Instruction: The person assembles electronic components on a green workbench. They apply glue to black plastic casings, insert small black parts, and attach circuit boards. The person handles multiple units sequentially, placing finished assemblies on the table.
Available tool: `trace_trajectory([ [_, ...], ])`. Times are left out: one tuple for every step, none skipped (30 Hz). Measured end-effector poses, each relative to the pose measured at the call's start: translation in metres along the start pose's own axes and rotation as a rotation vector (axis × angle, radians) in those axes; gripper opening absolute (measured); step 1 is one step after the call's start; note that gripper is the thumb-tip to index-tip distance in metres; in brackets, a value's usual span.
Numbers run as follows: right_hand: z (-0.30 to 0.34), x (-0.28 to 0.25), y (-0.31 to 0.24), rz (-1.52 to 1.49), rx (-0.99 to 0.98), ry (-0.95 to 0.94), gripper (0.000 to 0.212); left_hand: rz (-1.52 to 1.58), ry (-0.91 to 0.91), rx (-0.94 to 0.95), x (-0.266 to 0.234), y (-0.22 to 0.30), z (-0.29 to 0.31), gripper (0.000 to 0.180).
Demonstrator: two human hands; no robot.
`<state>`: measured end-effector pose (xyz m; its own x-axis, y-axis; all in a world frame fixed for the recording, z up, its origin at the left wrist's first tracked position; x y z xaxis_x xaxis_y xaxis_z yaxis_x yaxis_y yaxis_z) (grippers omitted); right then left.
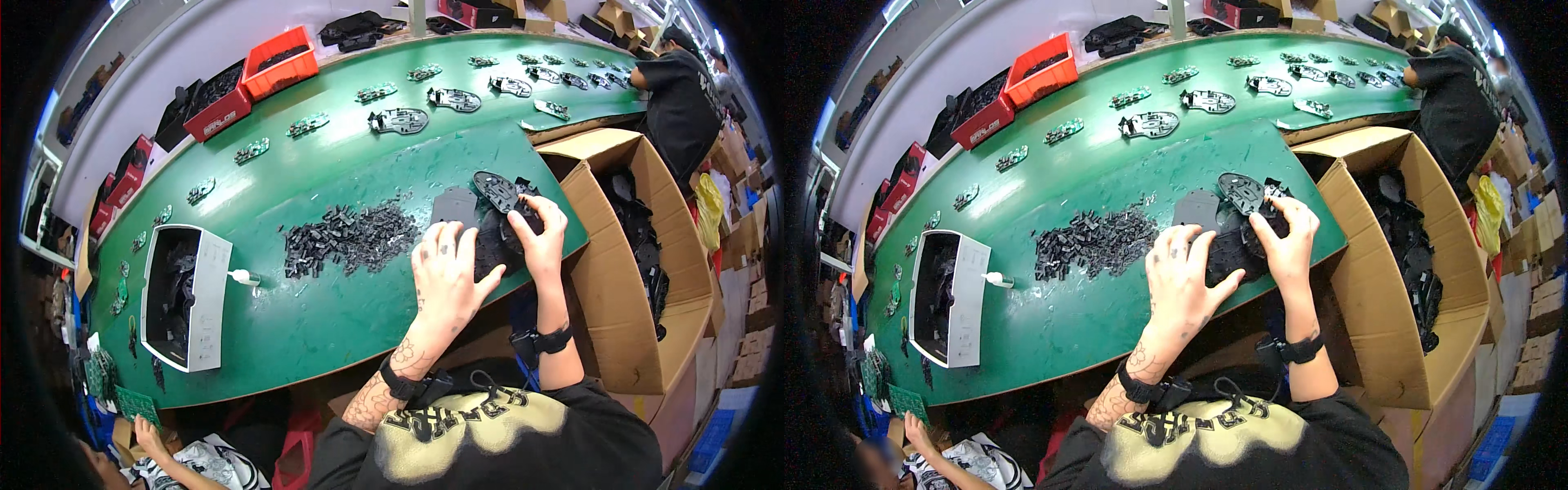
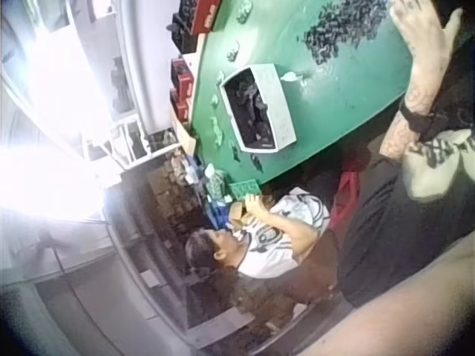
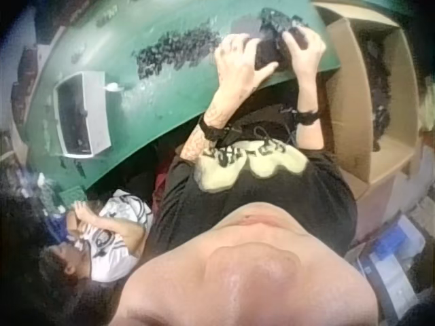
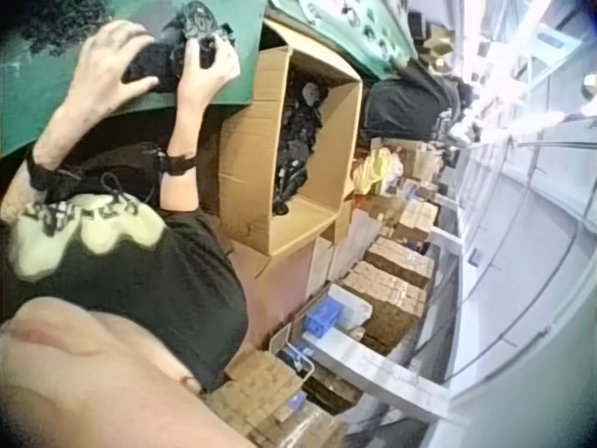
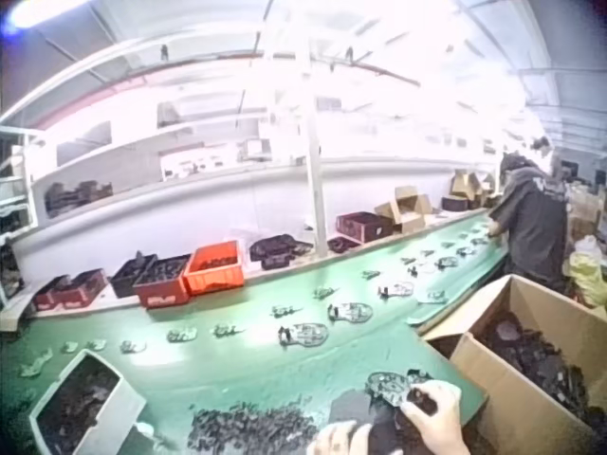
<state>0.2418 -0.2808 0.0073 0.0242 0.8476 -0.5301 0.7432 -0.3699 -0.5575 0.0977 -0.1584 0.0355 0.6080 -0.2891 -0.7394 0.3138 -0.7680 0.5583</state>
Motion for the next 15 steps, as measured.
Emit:
trace_trajectory([
  [-0.003, 0.000, 0.004, -0.043, -0.001, 0.010, 0.036, 0.026, -0.034, 0.005, 0.001, 0.000, -0.001, 0.053],
  [-0.005, -0.001, 0.008, -0.107, 0.003, 0.039, 0.033, 0.039, -0.043, -0.006, 0.000, 0.001, -0.003, 0.051],
  [-0.005, -0.004, 0.007, -0.139, -0.006, 0.090, 0.034, 0.052, -0.051, -0.023, 0.000, 0.001, -0.003, 0.049],
  [-0.007, -0.006, 0.004, -0.092, -0.049, 0.115, 0.035, 0.065, -0.059, -0.041, 0.000, -0.001, -0.003, 0.048],
  [-0.011, -0.008, -0.001, -0.045, -0.094, 0.139, 0.035, 0.109, -0.044, -0.044, 0.000, -0.003, -0.004, 0.047],
  [-0.014, -0.009, 0.000, -0.097, -0.092, 0.181, 0.036, 0.154, -0.029, -0.049, 0.001, -0.006, -0.005, 0.046],
  [-0.015, -0.007, 0.007, -0.248, -0.071, 0.243, 0.037, 0.199, -0.013, -0.053, 0.000, -0.009, -0.005, 0.045],
  [-0.013, -0.012, 0.008, -0.378, -0.069, 0.334, 0.039, 0.280, 0.066, -0.031, -0.008, -0.012, -0.004, 0.044],
  [-0.014, -0.016, 0.005, -0.511, -0.062, 0.426, 0.041, 0.341, 0.023, -0.103, -0.016, -0.018, -0.003, 0.046],
  [-0.013, -0.022, 0.002, -0.567, -0.083, 0.453, 0.046, 0.388, 0.058, -0.090, -0.031, -0.025, 0.000, 0.047],
  [-0.011, -0.025, -0.001, -0.619, -0.089, 0.468, 0.047, 0.436, 0.094, -0.076, -0.050, -0.034, 0.003, 0.048],
  [-0.010, -0.031, -0.013, -0.696, -0.066, 0.448, 0.047, 0.480, 0.129, -0.112, -0.069, -0.047, 0.011, 0.047],
  [-0.007, -0.036, -0.027, -0.770, -0.044, 0.434, 0.048, 0.525, 0.161, -0.141, -0.088, -0.061, 0.021, 0.047],
  [-0.005, -0.033, -0.039, -0.833, -0.055, 0.342, 0.050, 0.581, 0.220, -0.255, -0.109, -0.079, 0.031, 0.046],
  [0.001, -0.024, -0.055, -0.874, -0.042, 0.179, 0.052, 0.632, 0.284, -0.371, -0.129, -0.099, 0.043, 0.045],
])
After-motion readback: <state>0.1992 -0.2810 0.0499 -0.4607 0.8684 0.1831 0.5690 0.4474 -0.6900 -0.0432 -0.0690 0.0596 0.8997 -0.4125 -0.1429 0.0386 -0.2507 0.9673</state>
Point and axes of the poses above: each hand's wrist, its own z-axis away from the middle knuckle, its own x-axis out of the palm, y = z × x, the point moved 5 cm from there along -z, towards the middle knuckle, and after that the axes turned 13 degrees about -x, right-handed, at the moved point
